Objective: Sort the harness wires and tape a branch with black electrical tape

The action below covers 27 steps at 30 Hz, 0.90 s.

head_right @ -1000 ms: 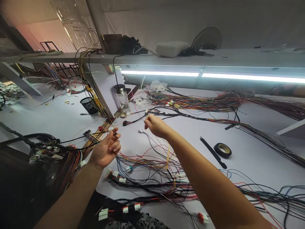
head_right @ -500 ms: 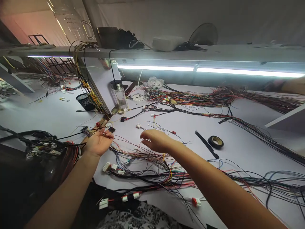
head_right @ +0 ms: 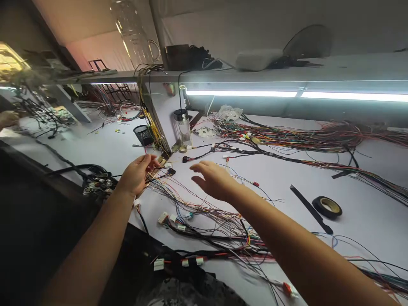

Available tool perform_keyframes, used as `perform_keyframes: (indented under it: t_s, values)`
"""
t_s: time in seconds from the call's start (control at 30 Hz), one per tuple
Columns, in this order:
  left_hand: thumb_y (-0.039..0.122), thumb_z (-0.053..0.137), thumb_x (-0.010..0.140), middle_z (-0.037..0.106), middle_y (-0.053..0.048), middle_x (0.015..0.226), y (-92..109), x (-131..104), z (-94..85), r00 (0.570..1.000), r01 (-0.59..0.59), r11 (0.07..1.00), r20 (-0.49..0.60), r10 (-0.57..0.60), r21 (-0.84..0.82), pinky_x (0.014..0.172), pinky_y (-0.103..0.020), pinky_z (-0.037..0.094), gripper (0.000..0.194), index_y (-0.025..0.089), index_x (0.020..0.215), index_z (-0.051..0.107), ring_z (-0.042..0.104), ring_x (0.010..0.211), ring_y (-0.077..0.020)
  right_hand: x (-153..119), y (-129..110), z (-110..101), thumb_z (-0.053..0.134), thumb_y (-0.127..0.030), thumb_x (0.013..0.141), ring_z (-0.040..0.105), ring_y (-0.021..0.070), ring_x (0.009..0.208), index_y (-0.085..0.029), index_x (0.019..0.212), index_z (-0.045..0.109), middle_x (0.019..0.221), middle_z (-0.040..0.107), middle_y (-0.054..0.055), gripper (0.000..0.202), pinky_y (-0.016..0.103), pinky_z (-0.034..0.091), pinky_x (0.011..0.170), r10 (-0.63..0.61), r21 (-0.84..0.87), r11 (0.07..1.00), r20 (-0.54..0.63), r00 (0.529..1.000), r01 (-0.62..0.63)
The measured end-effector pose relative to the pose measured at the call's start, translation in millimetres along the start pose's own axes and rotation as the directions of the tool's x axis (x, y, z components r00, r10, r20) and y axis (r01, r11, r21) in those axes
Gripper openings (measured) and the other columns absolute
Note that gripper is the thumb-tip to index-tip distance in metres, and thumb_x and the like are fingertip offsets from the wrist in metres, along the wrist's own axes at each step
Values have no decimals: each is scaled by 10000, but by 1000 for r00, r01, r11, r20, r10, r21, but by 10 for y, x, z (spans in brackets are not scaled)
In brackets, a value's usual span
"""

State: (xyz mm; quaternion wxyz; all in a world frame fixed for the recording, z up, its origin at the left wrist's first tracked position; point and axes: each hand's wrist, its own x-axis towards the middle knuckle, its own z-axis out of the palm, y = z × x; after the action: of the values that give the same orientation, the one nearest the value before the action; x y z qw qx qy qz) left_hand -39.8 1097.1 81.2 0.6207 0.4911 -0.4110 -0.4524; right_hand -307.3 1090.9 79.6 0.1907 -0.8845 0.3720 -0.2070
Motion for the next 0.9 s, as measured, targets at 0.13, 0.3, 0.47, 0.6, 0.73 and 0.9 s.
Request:
perform_keyframes:
  t_s: [0.13,0.3,0.47,0.6,0.73,0.9]
  values:
    - [392,676,789,666,-64,857,282,32,-111,995,0,998,101,-7,70,545,-176,367,267,126,818,683,510,635,-77,637,-529,304,721,-289,756,614,207,955,-164,1345,445,1086,658,107,662,373,474,866,-9,467,882,146,989,-61]
    - [542,347,926,646,-119,1030,256,220,-552,1000,28,888,-18,-22,459,664,-260,464,509,135,1040,632,597,762,-143,1234,-870,481,526,-339,895,487,79,514,-139,1225,536,754,632,16,386,226,387,472,34,638,761,138,990,-115]
    - [362,473,931,557,-140,1231,1,590,-1047,978,203,490,-203,-53,848,910,-419,460,367,128,1206,537,559,1075,-231,1624,-1123,177,471,-267,927,361,60,462,-126,1134,577,702,593,3,271,231,299,438,74,702,707,38,997,-79]
    - [332,573,889,564,-99,1209,-138,893,-1132,961,243,304,-185,-206,921,924,-459,473,322,151,1155,569,559,1082,-231,1679,-1288,-5,525,-209,896,358,63,473,-148,1009,629,647,589,-16,166,232,266,451,50,742,670,-6,999,-29]
    - [339,563,895,574,-99,1195,-208,1048,-1088,937,259,213,-192,-292,942,906,-441,488,317,154,1153,572,575,1055,-222,1555,-1221,-6,575,-211,858,468,87,577,-152,1003,636,661,610,-7,168,237,342,517,43,766,643,-18,999,-14]
    - [355,557,898,603,-86,1136,-116,1002,-1094,953,227,284,-152,-262,932,882,-420,498,291,148,1100,594,593,1007,-206,1332,-967,49,626,-285,803,452,89,571,-179,966,659,711,607,2,197,244,344,495,144,805,583,36,989,-114]
